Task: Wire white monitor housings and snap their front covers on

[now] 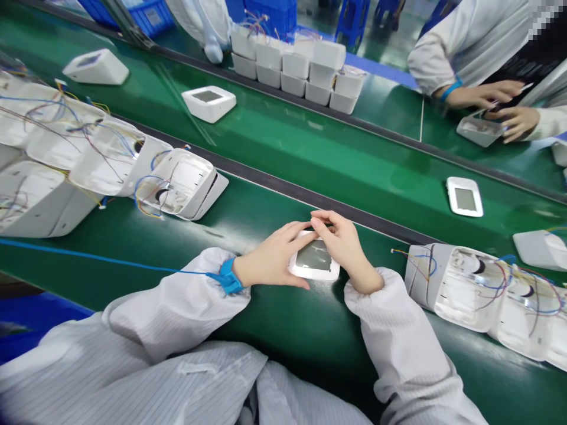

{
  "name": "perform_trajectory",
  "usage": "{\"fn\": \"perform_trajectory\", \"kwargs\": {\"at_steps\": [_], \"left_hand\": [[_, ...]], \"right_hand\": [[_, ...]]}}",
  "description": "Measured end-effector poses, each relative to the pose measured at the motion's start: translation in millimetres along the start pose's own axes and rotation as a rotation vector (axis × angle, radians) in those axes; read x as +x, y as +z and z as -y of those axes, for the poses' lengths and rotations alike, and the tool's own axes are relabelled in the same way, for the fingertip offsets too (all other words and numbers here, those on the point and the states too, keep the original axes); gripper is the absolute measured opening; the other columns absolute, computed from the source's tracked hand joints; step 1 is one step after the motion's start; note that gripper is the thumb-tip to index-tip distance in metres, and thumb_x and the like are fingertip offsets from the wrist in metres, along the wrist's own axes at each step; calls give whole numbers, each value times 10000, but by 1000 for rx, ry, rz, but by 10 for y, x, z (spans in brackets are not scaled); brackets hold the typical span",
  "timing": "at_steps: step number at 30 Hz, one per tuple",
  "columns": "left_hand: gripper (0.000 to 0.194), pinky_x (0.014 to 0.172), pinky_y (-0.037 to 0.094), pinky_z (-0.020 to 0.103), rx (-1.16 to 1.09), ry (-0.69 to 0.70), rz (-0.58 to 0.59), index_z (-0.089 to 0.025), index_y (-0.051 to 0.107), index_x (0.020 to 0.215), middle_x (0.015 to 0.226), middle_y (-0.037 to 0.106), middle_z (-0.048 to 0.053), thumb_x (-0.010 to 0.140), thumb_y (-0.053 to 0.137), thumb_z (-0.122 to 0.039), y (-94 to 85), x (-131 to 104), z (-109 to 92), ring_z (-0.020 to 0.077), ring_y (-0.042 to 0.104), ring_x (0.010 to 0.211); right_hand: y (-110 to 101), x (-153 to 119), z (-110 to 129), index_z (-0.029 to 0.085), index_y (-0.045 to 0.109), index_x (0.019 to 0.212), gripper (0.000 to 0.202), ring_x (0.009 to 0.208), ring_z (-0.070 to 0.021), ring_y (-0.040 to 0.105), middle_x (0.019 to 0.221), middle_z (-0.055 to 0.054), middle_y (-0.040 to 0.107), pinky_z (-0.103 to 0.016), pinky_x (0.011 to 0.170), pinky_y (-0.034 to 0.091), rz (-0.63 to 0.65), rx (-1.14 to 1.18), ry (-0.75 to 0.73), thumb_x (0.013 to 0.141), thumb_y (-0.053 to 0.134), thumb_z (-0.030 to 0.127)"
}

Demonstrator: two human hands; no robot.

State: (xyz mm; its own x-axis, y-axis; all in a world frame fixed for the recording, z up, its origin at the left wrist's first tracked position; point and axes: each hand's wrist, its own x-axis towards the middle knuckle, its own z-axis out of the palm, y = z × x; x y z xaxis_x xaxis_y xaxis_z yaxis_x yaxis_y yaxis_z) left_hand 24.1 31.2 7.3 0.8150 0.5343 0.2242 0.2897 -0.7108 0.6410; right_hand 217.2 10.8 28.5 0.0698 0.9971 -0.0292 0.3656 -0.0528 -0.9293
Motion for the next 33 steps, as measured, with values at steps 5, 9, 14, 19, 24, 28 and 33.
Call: {"fn": "perform_trajectory", "kwargs": {"at_steps": [5,9,14,19,24,28,33], "left_hand": [[1129,1089,349,593,57,-14,35,-213,352,1473,1446,440,200,546,815,-662,-32,-2,-5,413,421,1317],[1136,1096,329,603,75,4,25,-208,347,1472,1431,443,198,541,813,-664,-23,-3,12,422,403,1322],[1033,1066,384,573,72,40,-18,-158,352,1451,1354,487,192,605,813,-529,29,-7,1,387,456,1246],[761,1074,373,578,146,13,-277,-178,417,1408,1346,493,191,765,698,-471,27,-10,23,371,472,1255],[762,1021,457,506,-104,-59,-329,-181,460,1386,1268,607,154,776,670,-586,-107,13,125,317,579,1160],[503,821,552,330,-437,-326,-264,-160,616,1245,1136,719,101,919,507,-528,-195,42,176,219,692,950],[442,770,555,289,-376,-351,-307,-184,692,1172,1100,754,56,928,509,-504,-195,31,119,201,713,893]], "right_hand": [[-9,18,-56,223,720,1023,296,953,-208,691,1084,-68,736,-384,869,549,5,75,9,864,651,463],[17,8,-57,217,725,1002,297,895,-202,694,1034,-65,743,-372,827,556,2,92,9,853,662,466],[54,-58,-1,223,725,956,267,892,-213,692,975,-63,744,-376,809,560,-114,10,-84,881,623,457],[60,-66,-9,225,622,1248,447,1046,-249,660,1236,-117,670,-422,892,533,-239,-164,-132,900,573,502],[47,-29,-117,182,616,1265,577,941,-270,687,1106,-126,726,-444,844,541,-174,-208,-38,890,517,609],[54,-52,-169,176,594,1296,604,990,-269,682,1156,-131,710,-420,854,542,-187,-154,-137,887,520,615],[55,-65,-161,197,599,1291,561,1046,-268,674,1171,-120,710,-445,932,520,-144,-196,-205,910,488,594]]}}
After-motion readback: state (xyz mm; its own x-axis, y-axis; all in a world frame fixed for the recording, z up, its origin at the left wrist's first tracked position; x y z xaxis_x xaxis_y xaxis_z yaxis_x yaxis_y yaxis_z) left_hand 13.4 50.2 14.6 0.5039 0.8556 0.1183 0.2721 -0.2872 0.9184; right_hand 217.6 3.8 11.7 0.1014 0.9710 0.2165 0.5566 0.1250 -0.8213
